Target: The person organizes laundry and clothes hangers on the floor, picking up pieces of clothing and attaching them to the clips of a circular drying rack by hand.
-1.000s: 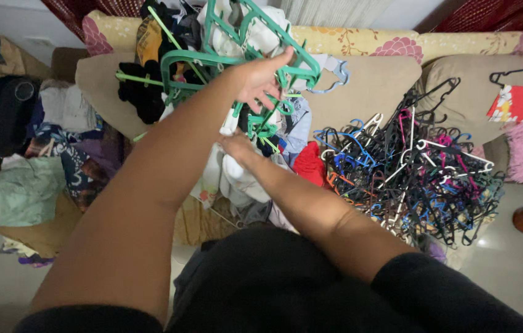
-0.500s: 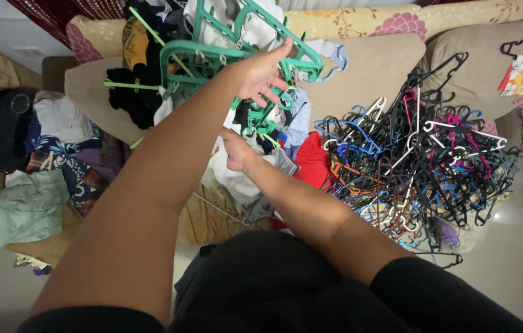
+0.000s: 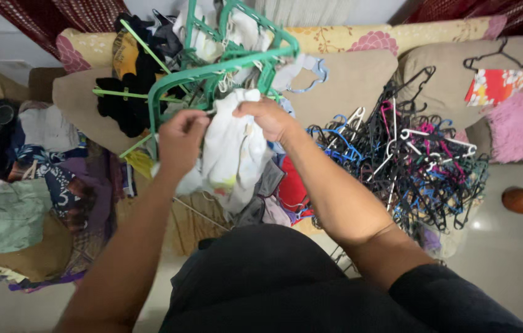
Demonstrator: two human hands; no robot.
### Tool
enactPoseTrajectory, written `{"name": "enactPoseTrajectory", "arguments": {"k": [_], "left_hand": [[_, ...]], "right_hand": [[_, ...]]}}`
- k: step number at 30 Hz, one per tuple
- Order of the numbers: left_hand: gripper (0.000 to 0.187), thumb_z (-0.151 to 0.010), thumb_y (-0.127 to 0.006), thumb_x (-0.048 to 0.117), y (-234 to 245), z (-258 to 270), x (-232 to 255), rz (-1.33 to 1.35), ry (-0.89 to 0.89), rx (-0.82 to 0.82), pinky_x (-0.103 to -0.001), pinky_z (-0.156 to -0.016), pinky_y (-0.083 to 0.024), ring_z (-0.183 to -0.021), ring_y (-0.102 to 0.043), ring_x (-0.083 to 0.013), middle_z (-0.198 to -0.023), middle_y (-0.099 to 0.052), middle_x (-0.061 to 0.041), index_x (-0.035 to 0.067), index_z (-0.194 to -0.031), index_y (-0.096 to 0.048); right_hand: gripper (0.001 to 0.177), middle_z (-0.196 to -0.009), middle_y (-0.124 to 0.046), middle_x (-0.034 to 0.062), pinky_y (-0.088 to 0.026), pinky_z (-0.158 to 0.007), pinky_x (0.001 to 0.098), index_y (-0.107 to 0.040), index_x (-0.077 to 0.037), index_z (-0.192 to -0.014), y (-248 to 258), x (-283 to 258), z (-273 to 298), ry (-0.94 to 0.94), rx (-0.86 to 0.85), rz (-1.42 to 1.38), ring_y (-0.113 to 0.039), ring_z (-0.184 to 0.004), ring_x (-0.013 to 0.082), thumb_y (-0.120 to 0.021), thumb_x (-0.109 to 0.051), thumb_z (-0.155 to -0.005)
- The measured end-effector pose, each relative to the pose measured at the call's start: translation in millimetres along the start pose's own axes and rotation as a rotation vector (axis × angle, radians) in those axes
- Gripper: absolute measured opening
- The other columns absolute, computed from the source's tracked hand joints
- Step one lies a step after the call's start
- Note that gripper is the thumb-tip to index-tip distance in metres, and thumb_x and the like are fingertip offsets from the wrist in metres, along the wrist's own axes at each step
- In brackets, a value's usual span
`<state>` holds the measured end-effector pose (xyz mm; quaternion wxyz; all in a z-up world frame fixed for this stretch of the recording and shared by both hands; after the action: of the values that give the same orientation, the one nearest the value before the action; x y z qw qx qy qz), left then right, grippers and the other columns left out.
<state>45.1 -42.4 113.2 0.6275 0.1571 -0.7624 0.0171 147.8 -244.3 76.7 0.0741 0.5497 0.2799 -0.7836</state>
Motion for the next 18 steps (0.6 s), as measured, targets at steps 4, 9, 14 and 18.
{"name": "enactPoseTrajectory", "arguments": {"k": [4, 9, 14, 18], "left_hand": [[0.014, -0.099, -0.069, 0.014, -10, 6, 36, -0.205, -0.255, 0.115, -0.04, -0.069, -0.054, -0.073, -0.067, -0.0313, -0.081, -0.07, -0.012, 0.0, -0.098, -0.072], [0.022, -0.089, -0.064, 0.005, -7, -4, 52, -0.656, -0.575, -0.105, -0.049, -0.085, -0.056, -0.103, -0.067, -0.0383, -0.11, -0.068, -0.013, 0.008, -0.111, -0.069], [0.049, -0.079, -0.069, 0.011, 0, 6, 34, -0.854, -0.642, -0.261, -0.048, -0.07, -0.056, -0.1, -0.065, -0.0349, -0.131, -0.055, -0.014, 0.013, -0.127, -0.068], [0.034, -0.088, -0.066, 0.014, -23, 1, 14, -1.094, -0.683, -0.247, -0.041, -0.065, -0.058, -0.101, -0.067, -0.0301, -0.13, -0.057, -0.008, 0.021, -0.121, -0.071]], "right_hand": [[0.028, -0.095, -0.071, 0.0049, -0.055, -0.081, 0.0324, -0.07, -0.001, -0.103, -11, -26, 0, 0.047, -0.169, 0.133, -0.066, -0.088, 0.0161, -0.075, -0.005, -0.076], [0.032, -0.092, -0.069, 0.0049, -0.054, -0.077, 0.0334, -0.068, -0.004, -0.103, 8, -28, 21, 0.008, -0.263, 0.337, -0.065, -0.084, 0.0163, -0.069, -0.003, -0.071], [0.033, -0.089, -0.072, 0.008, -0.058, -0.076, 0.0365, -0.072, -0.001, -0.101, 39, 33, 36, -0.193, -0.225, 0.093, -0.068, -0.08, 0.0194, -0.066, -0.001, -0.069], [0.024, -0.088, -0.072, 0.0127, -0.057, -0.073, 0.041, -0.071, 0.002, -0.095, 39, 71, 29, -0.252, -0.238, -0.082, -0.07, -0.075, 0.0242, -0.067, -0.001, -0.072]]}}
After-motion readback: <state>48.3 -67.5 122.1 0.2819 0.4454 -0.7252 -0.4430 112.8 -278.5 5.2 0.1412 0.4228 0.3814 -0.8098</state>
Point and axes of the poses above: each hand's wrist, its own z-axis away from the middle knuckle, its own y-axis out of the back of the hand, x = y × z, the point moved 3 cm from there along -z, towards the middle knuckle
